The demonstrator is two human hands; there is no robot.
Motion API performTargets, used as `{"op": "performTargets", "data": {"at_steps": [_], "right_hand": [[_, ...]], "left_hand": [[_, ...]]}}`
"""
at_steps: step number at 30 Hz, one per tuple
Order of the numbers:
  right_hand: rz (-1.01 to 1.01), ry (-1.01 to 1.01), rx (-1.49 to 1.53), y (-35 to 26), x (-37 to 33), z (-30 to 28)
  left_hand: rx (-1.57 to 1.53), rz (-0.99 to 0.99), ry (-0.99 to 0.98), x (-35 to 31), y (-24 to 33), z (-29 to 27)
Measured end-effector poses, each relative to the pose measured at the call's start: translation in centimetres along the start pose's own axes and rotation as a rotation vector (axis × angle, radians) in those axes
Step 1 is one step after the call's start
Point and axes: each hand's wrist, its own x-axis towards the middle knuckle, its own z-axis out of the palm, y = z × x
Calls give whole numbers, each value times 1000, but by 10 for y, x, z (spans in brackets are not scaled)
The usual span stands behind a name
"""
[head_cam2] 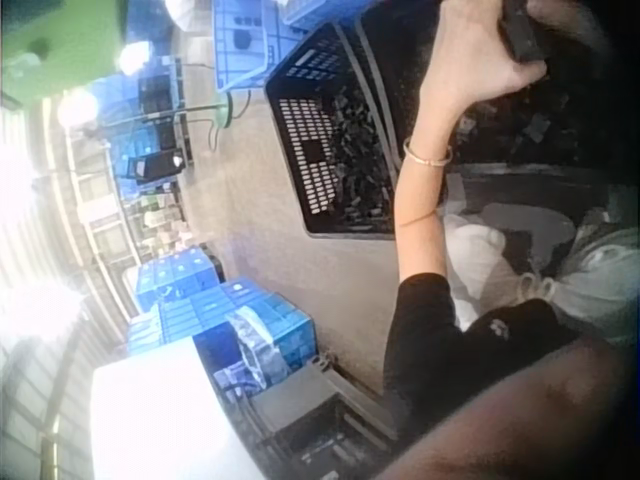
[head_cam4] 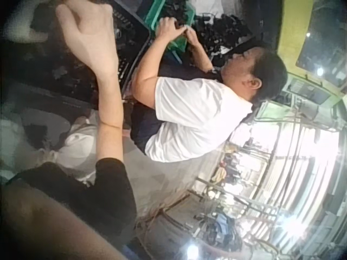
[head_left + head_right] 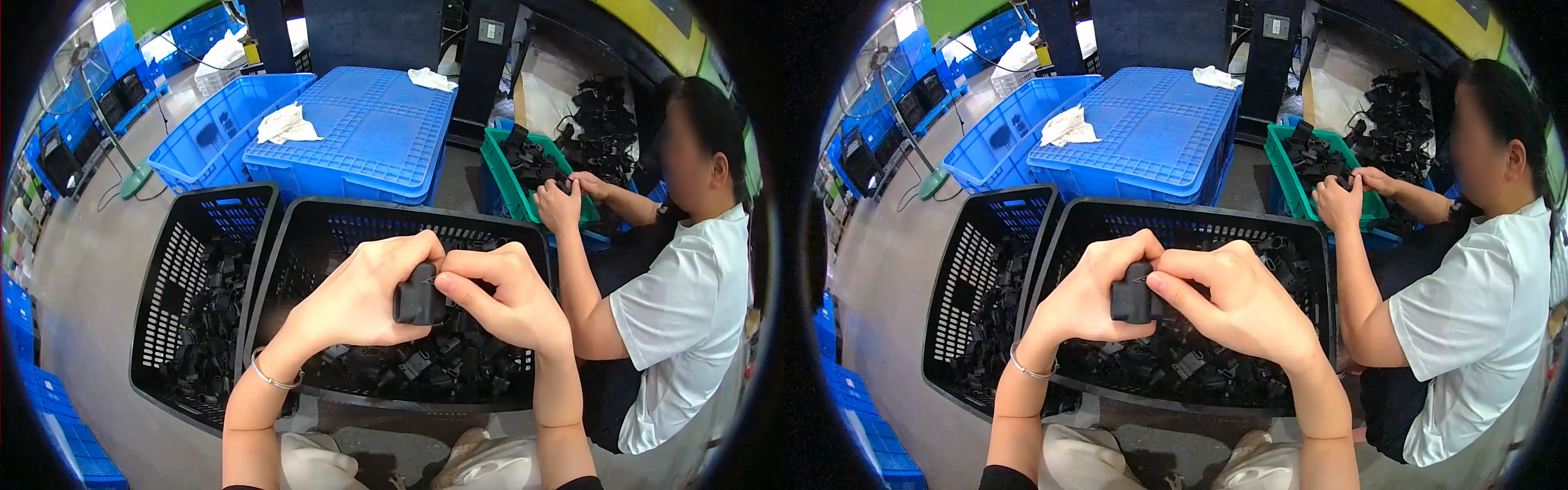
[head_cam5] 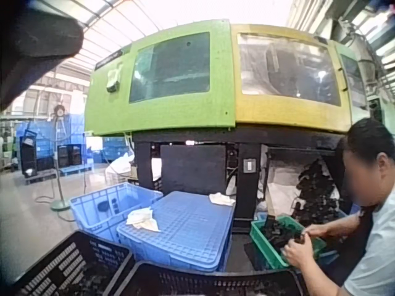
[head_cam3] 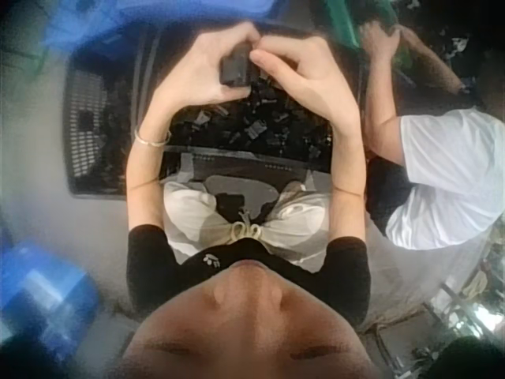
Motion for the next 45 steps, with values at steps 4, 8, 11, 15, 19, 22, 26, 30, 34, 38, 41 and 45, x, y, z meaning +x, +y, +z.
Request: {"op": "performTargets", "data": {"at_steps": [4,8,11,15,19,22,26,30,34,38,41,45], "right_hand": [[-49,-110,-16,6,0,-7],[-19,-123,81,16,-1,-7],[40,-31,323,16,-1,-3],[161,81,309,-4,-3,-2],[128,190,71,-9,-4,1],[139,244,33,-17,-3,7],[122,277,-4,-25,-3,8],[84,290,-65,-26,-2,10],[63,282,-80,-25,-4,7],[57,267,-86,-28,-5,6],[63,270,-83,-30,-7,7],[77,306,-1,-25,-4,14]], "left_hand": [[-81,-90,-61,0,1,3],[-130,-155,-176,2,7,-2],[-356,-273,-139,-3,5,2],[-832,-388,-39,-4,5,7],[-916,-428,46,-3,12,9],[-897,-413,94,-4,11,12],[-850,-346,133,-3,18,15],[-876,-345,156,-5,17,16],[-842,-299,157,-5,17,18],[-790,-315,148,-6,20,18],[-747,-298,151,-7,21,18],[-730,-261,188,-8,18,17]]}}
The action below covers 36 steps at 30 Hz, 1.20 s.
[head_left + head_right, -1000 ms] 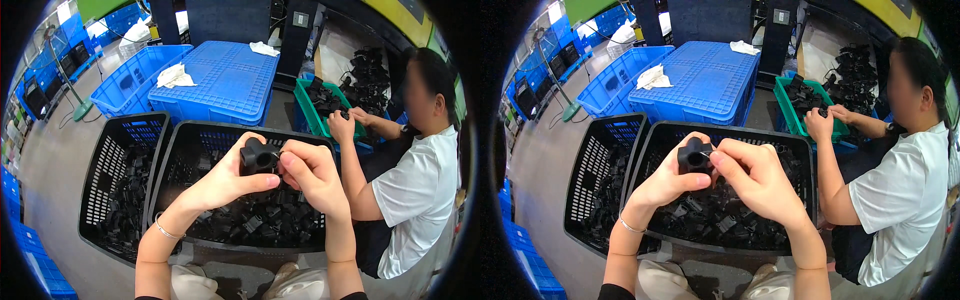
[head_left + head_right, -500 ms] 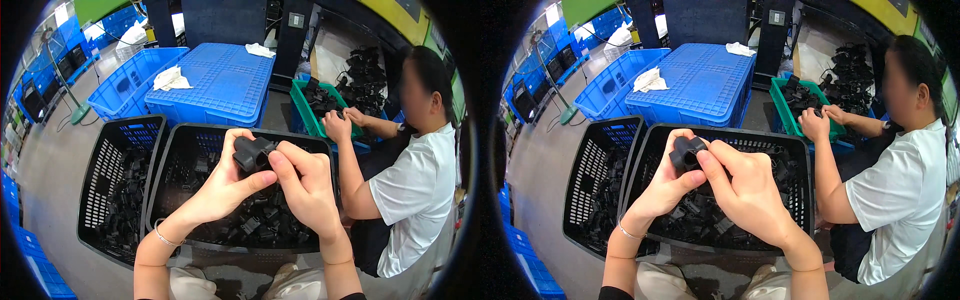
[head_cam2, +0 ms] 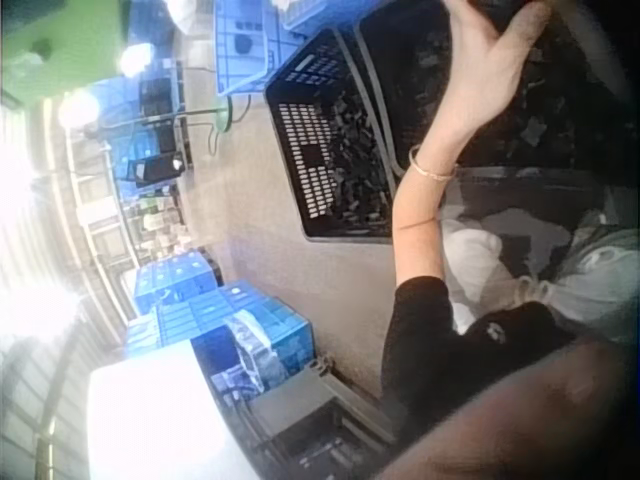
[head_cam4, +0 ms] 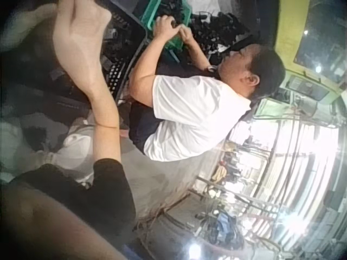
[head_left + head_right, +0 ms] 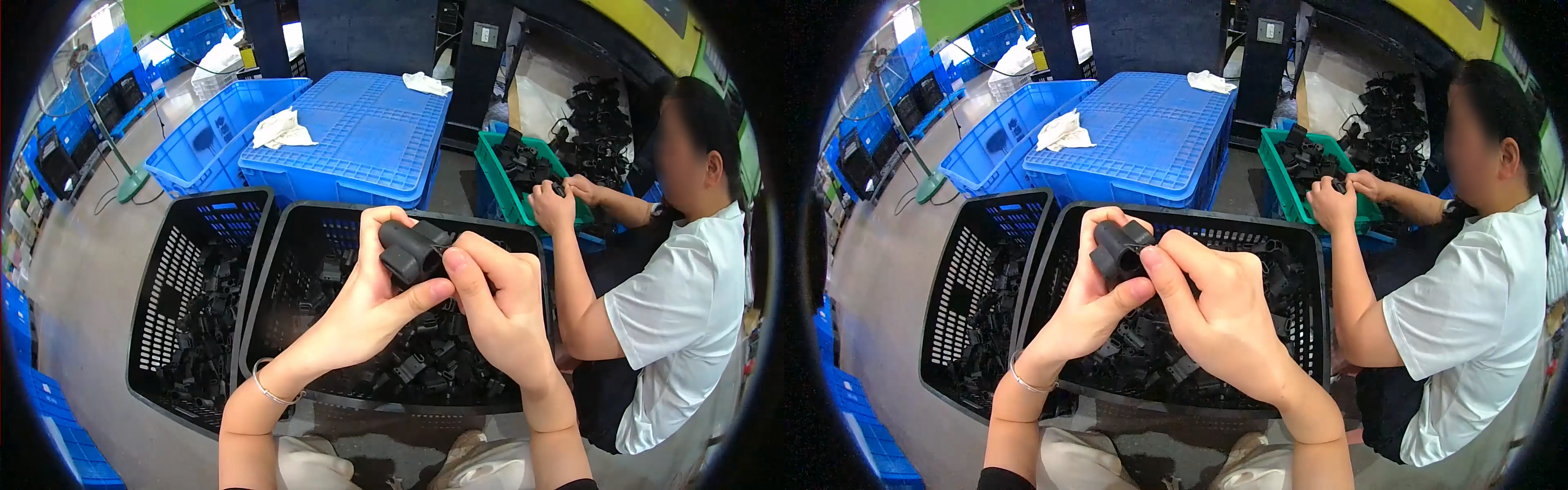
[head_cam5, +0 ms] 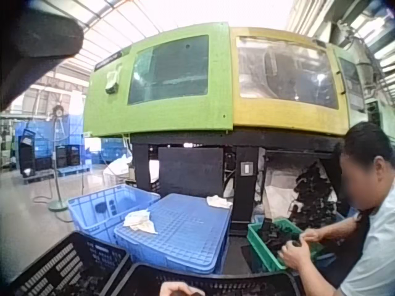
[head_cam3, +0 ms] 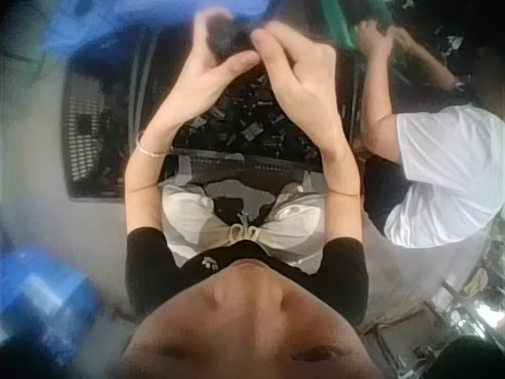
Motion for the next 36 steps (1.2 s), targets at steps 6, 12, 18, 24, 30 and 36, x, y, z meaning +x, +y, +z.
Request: {"op": "performTargets", "data": {"at_steps": [6,12,18,24,30,36], "right_hand": [[-16,-9,-24,-1,0,-5],[-19,-43,-47,3,5,-4],[-44,-58,-73,5,5,-5],[-43,-74,-82,6,5,-6],[-53,-65,-91,7,6,-4],[0,-54,-34,7,5,0]], "left_hand": [[33,-5,0,1,3,4],[57,-27,13,2,1,-1],[97,-34,3,1,1,-1],[97,-63,-1,2,1,-2],[124,-33,2,3,0,-3],[58,-56,17,2,3,-4]]}}
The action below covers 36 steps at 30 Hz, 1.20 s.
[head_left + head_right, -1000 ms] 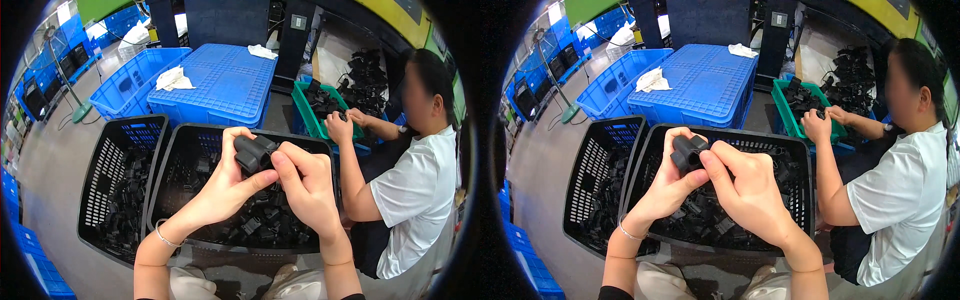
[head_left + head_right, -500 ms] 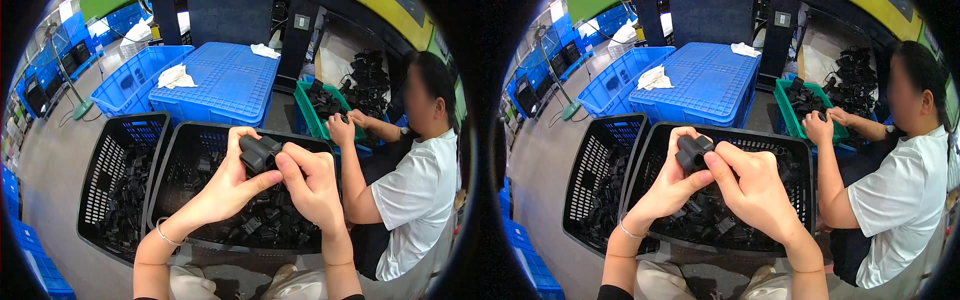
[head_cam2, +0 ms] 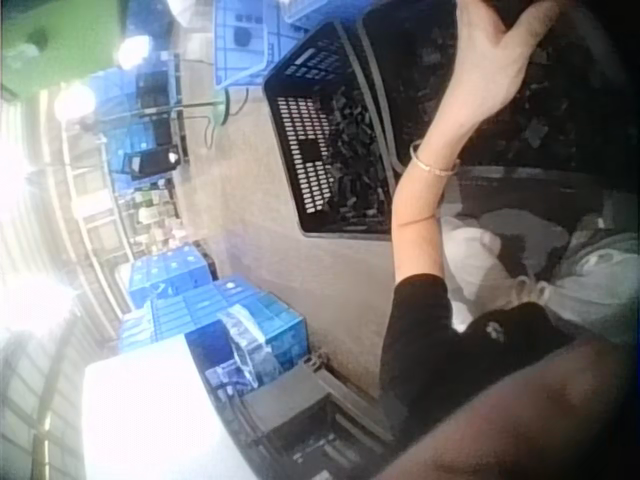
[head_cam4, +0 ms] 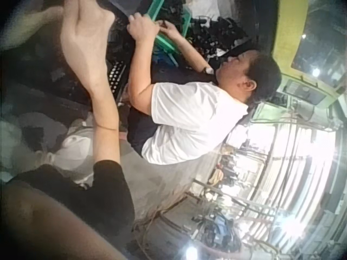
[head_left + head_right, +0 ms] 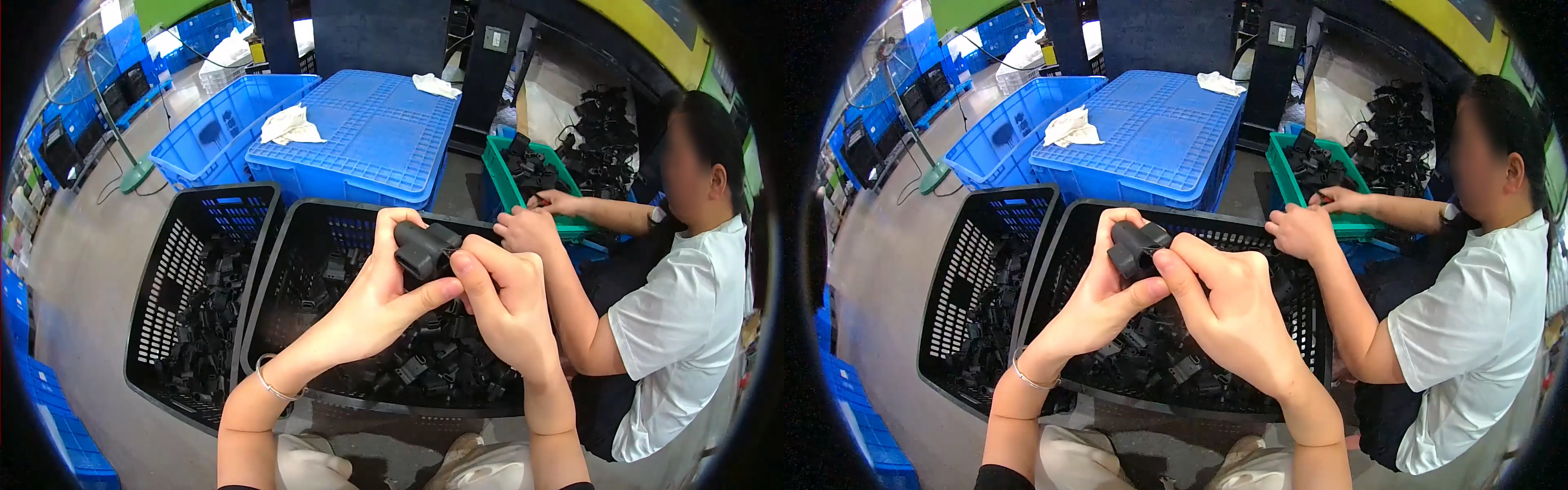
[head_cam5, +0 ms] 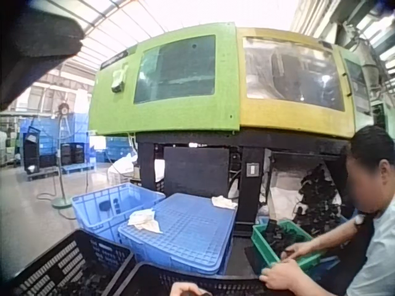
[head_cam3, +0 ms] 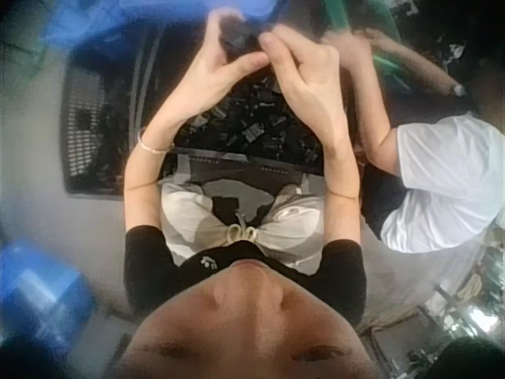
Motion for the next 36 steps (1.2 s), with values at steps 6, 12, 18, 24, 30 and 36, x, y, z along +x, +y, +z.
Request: {"op": "performTargets", "data": {"at_steps": [6,12,18,24,30,36], "right_hand": [[-35,-16,-94,3,2,0],[-48,-98,-143,8,7,-7],[174,-304,182,38,14,-13],[198,-278,154,45,18,-1],[182,-361,133,47,19,27],[203,-486,98,55,17,32]], "left_hand": [[165,-28,-12,2,-4,-5],[226,-121,-16,4,-4,-8],[253,-24,-150,23,-34,-31],[749,-340,-167,28,-115,-48],[1056,-557,-366,-12,-195,-39],[1329,-330,-221,-10,-133,-107]]}}
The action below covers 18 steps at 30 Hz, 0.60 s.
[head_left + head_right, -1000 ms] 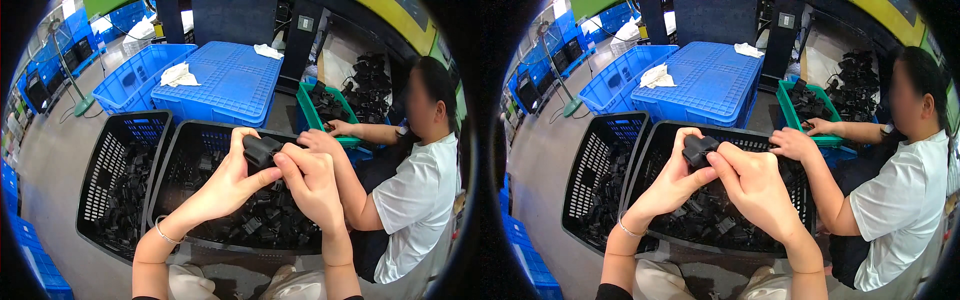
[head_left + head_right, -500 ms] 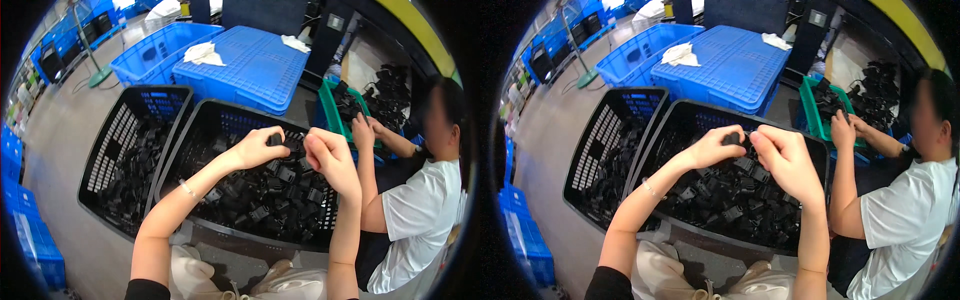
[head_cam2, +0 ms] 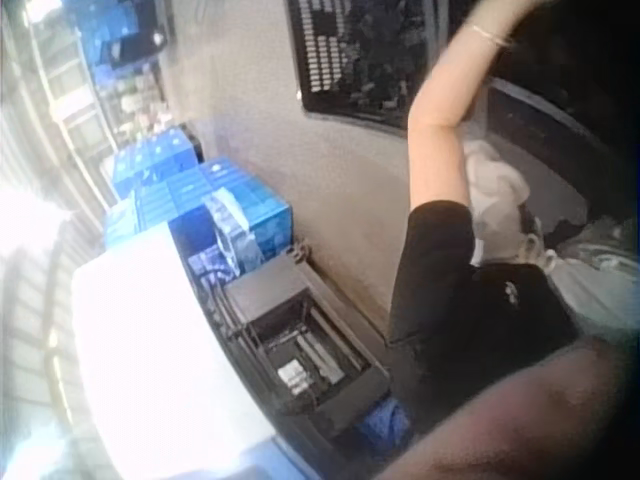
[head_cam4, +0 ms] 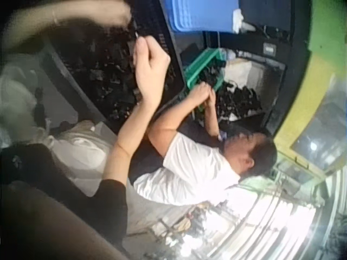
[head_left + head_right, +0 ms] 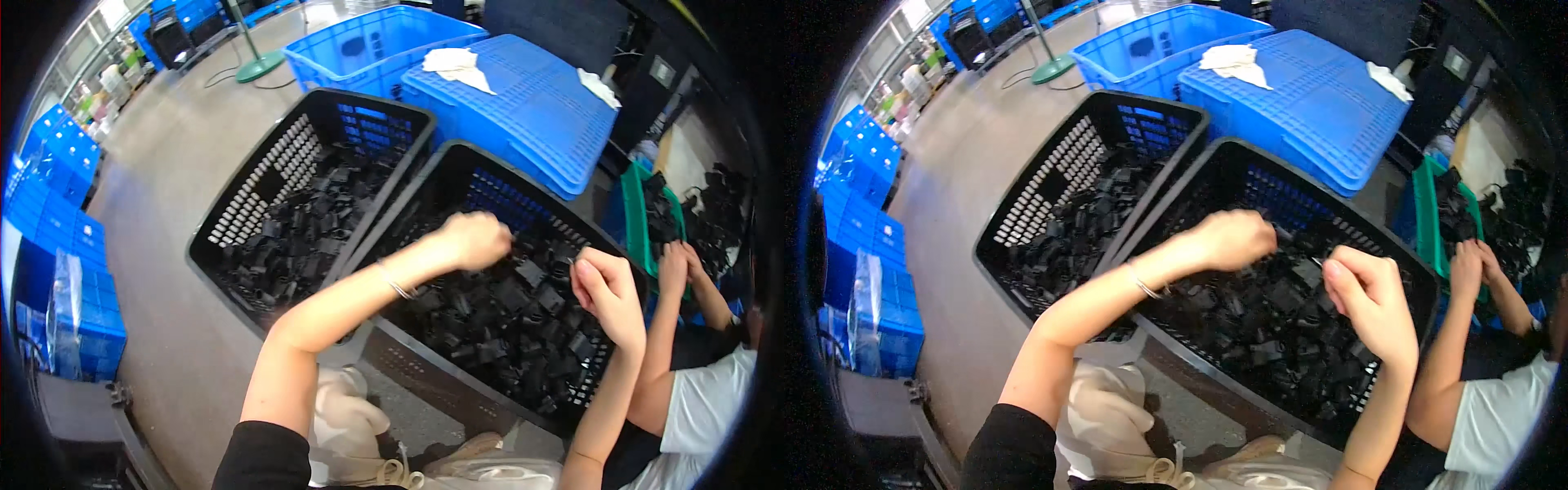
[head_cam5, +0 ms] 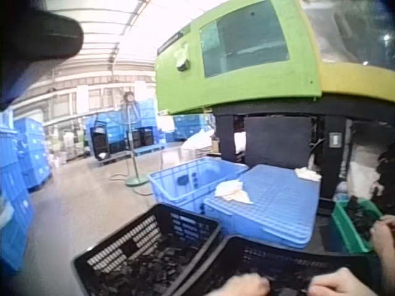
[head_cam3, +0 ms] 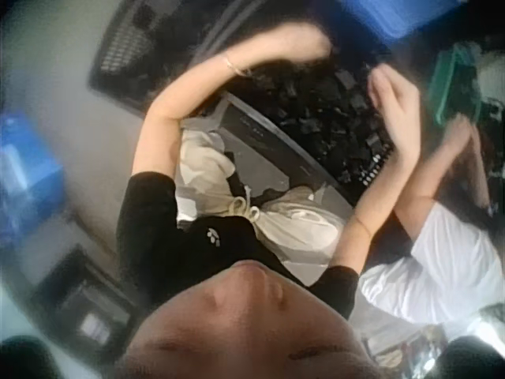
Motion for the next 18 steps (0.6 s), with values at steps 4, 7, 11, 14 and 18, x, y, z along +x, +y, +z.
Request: {"op": "performTargets", "data": {"at_steps": [4,7,11,14,18], "right_hand": [[66,-38,-69,15,7,2],[16,-94,-104,19,17,4],[50,-107,-146,15,26,9],[18,-102,-174,28,31,10],[31,-125,-231,14,21,13]], "left_hand": [[-201,-658,313,-72,-116,-49],[37,-853,250,-179,-278,-1],[132,-1283,47,-233,-295,65],[326,-1386,125,-219,-301,127],[680,-1106,259,-209,-292,153]]}}
